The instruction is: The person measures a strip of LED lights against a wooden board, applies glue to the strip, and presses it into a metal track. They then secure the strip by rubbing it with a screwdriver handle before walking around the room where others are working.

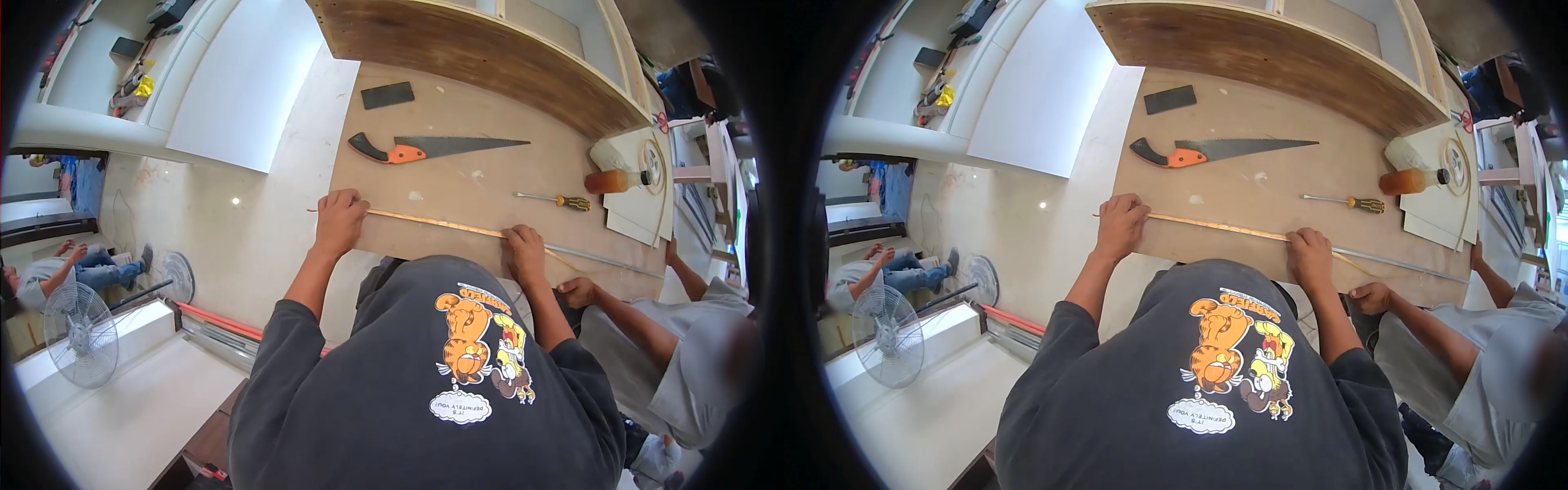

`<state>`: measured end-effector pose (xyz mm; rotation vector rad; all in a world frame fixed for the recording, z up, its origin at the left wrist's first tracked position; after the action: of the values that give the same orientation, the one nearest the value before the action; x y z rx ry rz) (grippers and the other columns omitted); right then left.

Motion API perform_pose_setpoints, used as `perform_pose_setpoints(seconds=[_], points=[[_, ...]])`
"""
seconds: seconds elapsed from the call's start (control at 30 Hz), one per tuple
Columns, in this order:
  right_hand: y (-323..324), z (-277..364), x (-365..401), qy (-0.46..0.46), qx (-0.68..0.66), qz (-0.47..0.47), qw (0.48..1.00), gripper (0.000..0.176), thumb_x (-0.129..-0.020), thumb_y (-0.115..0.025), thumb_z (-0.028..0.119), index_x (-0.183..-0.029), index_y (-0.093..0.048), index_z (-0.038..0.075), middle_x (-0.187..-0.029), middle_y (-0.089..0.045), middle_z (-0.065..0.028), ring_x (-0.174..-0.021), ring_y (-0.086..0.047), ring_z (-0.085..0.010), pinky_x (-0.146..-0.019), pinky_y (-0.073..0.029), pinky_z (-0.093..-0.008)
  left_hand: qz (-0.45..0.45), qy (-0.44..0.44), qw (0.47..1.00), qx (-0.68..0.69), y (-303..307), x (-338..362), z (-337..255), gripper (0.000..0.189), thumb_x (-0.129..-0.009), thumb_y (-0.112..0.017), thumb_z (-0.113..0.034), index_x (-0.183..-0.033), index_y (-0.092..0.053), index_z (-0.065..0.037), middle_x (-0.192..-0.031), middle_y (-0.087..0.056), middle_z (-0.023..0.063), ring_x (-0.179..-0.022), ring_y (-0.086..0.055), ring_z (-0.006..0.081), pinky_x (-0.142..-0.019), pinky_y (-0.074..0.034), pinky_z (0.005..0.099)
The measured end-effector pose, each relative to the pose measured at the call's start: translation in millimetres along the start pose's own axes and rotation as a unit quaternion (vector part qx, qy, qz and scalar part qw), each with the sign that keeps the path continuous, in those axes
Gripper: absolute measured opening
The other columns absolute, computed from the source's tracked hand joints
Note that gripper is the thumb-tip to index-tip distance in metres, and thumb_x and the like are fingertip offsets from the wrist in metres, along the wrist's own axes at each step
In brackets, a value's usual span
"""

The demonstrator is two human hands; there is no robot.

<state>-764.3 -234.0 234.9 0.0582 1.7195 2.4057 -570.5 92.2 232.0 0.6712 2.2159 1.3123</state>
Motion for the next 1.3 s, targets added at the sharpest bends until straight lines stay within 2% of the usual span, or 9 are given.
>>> perform_pose_setpoints(seconds=[0.1,0.37,0.67,0.8,0.87,0.97,1.07,1.17,1.3], points=[[-2,-3,-7,-0.014,0.017,0.017,1.0,0.019,-0.08,-0.061,0.011,-0.099,-0.064,0.011,-0.096,-0.06,-0.0053,-0.093,-0.056,-0.0271,-0.081,-0.043,-0.041,0.001,-0.015,1.0,0.018,-2,-3,8,0.009,-0.079,-0.064,-0.011,-0.088,-0.067,-0.013,-0.096,-0.056,0.0,-0.099,-0.052,0.0214,-0.089,-0.036,0.0408],[-3,1,-16,-0.041,0.013,0.055,0.998,0.016,-0.078,-0.059,0.006,-0.094,-0.062,0.009,-0.095,-0.061,-0.0075,-0.092,-0.056,-0.0301,-0.08,-0.043,-0.0422,-0.039,-0.038,0.997,0.048,-4,-1,19,0.008,-0.077,-0.065,-0.009,-0.085,-0.065,-0.011,-0.095,-0.056,0.0002,-0.099,-0.052,0.0215,-0.089,-0.036,0.041],[2,-9,-27,-0.064,-0.04,0.084,0.994,0.016,-0.077,-0.058,0.001,-0.092,-0.061,0.006,-0.093,-0.062,-0.0113,-0.091,-0.055,-0.0337,-0.08,-0.044,-0.0436,-0.006,-0.057,0.997,0.058,1,-14,24,0.011,-0.078,-0.069,-0.014,-0.088,-0.066,-0.012,-0.102,-0.056,0.0013,-0.106,-0.049,0.0221,-0.092,-0.033,0.0426],[6,0,-28,-0.081,-0.033,0.085,0.992,0.015,-0.077,-0.058,0.001,-0.091,-0.061,0.006,-0.093,-0.061,-0.0117,-0.091,-0.055,-0.0342,-0.08,-0.044,-0.0437,0.015,0.082,0.989,0.121,17,-17,22,0.011,-0.085,-0.06,-0.017,-0.087,-0.066,-0.009,-0.09,-0.06,0.0054,-0.088,-0.057,0.027,-0.078,-0.041,0.0399],[6,-3,-26,-0.081,-0.028,0.074,0.994,0.015,-0.077,-0.058,0.001,-0.091,-0.061,0.006,-0.093,-0.061,-0.0119,-0.091,-0.055,-0.0345,-0.08,-0.044,-0.0439,0.077,0.206,0.946,0.239,8,-11,29,0.014,-0.087,-0.06,-0.02,-0.088,-0.066,-0.007,-0.08,-0.061,0.0068,-0.076,-0.06,0.0258,-0.067,-0.044,0.0376],[7,1,-27,-0.079,-0.021,0.055,0.995,0.015,-0.077,-0.058,0.001,-0.091,-0.061,0.006,-0.094,-0.061,-0.0122,-0.091,-0.055,-0.0349,-0.08,-0.044,-0.0439,0.179,0.329,0.809,0.453,-45,10,43,0.024,-0.091,-0.059,-0.026,-0.087,-0.065,-0.003,-0.069,-0.06,0.0065,-0.062,-0.058,0.0188,-0.056,-0.045,0.0331],[10,2,-29,-0.075,-0.025,0.033,0.996,0.015,-0.077,-0.059,0.001,-0.091,-0.06,0.006,-0.095,-0.061,-0.0122,-0.091,-0.055,-0.035,-0.079,-0.044,-0.0438,0.136,0.399,0.716,0.556,-41,8,30,0.028,-0.093,-0.058,-0.029,-0.087,-0.064,-0.002,-0.075,-0.062,0.0043,-0.067,-0.057,0.0117,-0.061,-0.047,0.0285],[14,3,-25,-0.075,-0.02,0.024,0.997,0.016,-0.077,-0.059,0.0,-0.092,-0.059,0.006,-0.096,-0.061,-0.012,-0.09,-0.055,-0.0349,-0.078,-0.044,-0.0436,0.078,0.46,0.617,0.634,-49,5,28,0.027,-0.094,-0.058,-0.027,-0.088,-0.063,-0.001,-0.079,-0.064,0.0045,-0.067,-0.057,0.0111,-0.064,-0.047,0.0262],[22,7,-28,-0.064,-0.017,-0.008,0.998,0.016,-0.077,-0.06,-0.004,-0.09,-0.057,0.004,-0.092,-0.06,-0.0136,-0.088,-0.055,-0.036,-0.077,-0.044,-0.0432,0.086,0.411,0.608,0.674,-56,-6,31,0.024,-0.092,-0.059,-0.024,-0.089,-0.063,-0.001,-0.081,-0.064,0.0046,-0.067,-0.057,0.0097,-0.064,-0.047,0.0259]])
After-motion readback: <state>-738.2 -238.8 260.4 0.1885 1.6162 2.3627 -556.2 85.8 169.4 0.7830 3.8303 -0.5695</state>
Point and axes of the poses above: each hand's wrist, its own x-axis away from the middle knuckle, its own y-axis out of the back of the hand, z = x × y, the point moved 5 cm from there along -x, towards the middle knuckle
